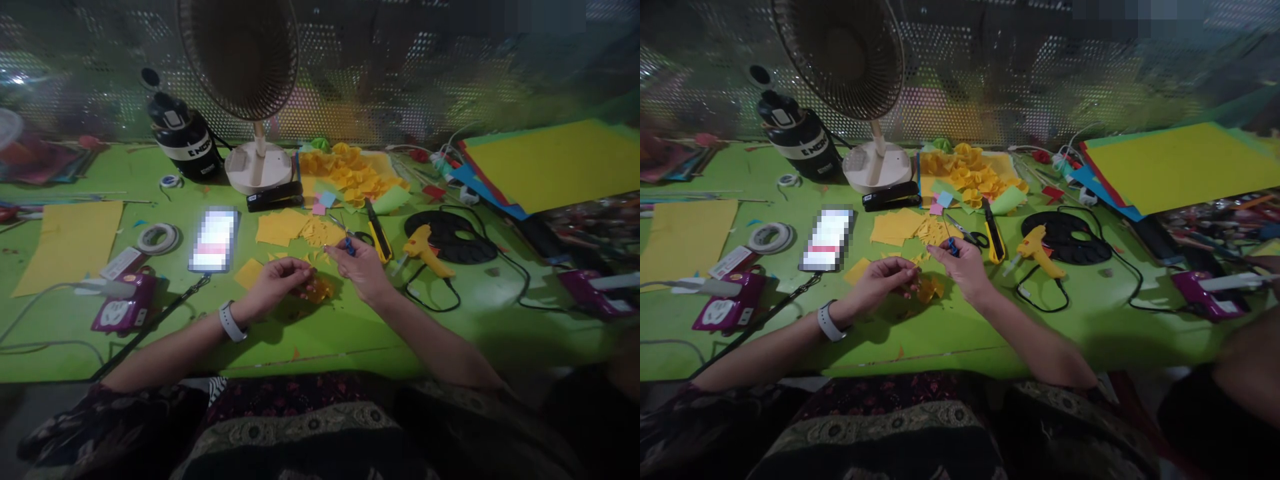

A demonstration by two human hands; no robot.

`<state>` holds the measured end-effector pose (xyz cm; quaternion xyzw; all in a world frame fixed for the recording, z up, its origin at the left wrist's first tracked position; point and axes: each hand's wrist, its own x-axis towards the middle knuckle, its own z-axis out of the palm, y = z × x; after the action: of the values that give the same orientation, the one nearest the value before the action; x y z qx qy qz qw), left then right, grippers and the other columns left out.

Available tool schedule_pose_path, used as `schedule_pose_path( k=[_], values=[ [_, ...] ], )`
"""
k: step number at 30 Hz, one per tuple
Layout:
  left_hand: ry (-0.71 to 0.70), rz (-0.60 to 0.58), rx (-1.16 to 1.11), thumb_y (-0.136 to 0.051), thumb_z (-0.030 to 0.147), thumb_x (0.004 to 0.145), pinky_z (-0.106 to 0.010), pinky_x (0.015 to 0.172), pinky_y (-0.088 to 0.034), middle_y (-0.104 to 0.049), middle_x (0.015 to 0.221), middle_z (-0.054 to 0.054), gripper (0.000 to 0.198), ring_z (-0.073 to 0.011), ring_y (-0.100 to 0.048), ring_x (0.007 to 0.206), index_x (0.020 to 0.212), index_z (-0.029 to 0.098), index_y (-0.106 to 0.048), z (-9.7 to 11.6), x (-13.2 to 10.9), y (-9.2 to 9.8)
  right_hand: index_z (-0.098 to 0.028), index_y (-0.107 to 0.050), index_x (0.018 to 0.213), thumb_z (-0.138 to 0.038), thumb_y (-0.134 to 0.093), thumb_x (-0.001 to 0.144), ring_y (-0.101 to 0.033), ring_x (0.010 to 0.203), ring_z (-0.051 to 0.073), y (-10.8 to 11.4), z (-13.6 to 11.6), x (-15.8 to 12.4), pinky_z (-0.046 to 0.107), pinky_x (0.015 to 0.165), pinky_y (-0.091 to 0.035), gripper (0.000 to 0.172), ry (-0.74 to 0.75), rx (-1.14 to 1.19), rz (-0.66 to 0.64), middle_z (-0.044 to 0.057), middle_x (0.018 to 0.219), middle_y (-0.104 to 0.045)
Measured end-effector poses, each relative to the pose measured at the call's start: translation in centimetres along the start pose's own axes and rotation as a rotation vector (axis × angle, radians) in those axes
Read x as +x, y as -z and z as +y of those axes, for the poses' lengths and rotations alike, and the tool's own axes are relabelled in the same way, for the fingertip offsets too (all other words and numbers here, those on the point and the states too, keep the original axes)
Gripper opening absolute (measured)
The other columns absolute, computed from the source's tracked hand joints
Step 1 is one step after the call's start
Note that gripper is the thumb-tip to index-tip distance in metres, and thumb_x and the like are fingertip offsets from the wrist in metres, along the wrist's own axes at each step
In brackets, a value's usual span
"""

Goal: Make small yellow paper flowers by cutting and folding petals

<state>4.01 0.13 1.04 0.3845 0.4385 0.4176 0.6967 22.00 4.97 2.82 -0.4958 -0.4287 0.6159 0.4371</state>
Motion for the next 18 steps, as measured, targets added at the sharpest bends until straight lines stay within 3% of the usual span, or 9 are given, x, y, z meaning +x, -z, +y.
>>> schedule_pose_path(
  k=[6,10,14,18],
  values=[
    [0.004,0.014,-0.055,-0.078,0.035,0.076,-0.023,0.059,-0.053,-0.072,0.081,-0.003,0.021,-0.0131,-0.068,0.072,0.086,0.018,-0.070,0.0,0.2,0.3,-0.020,-0.053,0.067,-0.055,-0.082,0.061,-0.027,0.042,0.005,0.7,-0.3,0.2,0.024,0.041,-0.019,0.046,0.045,-0.107,-0.040,-0.010,0.051,-0.037],
    [-0.043,0.052,-0.034,-0.076,0.035,0.079,-0.023,0.058,-0.053,-0.072,0.086,-0.004,0.020,-0.0133,-0.068,0.074,0.089,0.018,-0.071,0.4,0.4,0.9,-0.020,-0.057,0.075,-0.064,-0.056,0.085,-0.031,0.046,0.009,1.4,-1.3,-0.5,0.026,0.043,-0.023,0.045,0.211,-0.340,-0.117,-0.006,0.055,-0.037],
    [-0.069,0.123,-0.028,-0.077,0.033,0.077,-0.021,0.060,-0.052,-0.071,0.085,-0.003,0.021,-0.0117,-0.066,0.074,0.092,0.018,-0.073,1.1,0.3,0.8,-0.020,-0.055,0.077,-0.051,-0.044,0.096,-0.040,0.051,0.011,1.1,-1.0,-1.4,0.026,0.048,-0.028,0.038,0.400,-0.666,-0.242,-0.003,0.060,-0.046],
    [-0.063,0.164,-0.077,-0.081,0.033,0.073,-0.020,0.059,-0.051,-0.071,0.082,-0.002,0.022,-0.0115,-0.064,0.074,0.085,0.016,-0.073,1.4,0.1,0.2,-0.020,-0.050,0.073,-0.042,-0.041,0.098,-0.042,0.053,0.012,0.7,0.0,-1.5,0.027,0.054,-0.029,0.035,0.500,-0.937,-0.322,-0.002,0.060,-0.046]
  ],
)
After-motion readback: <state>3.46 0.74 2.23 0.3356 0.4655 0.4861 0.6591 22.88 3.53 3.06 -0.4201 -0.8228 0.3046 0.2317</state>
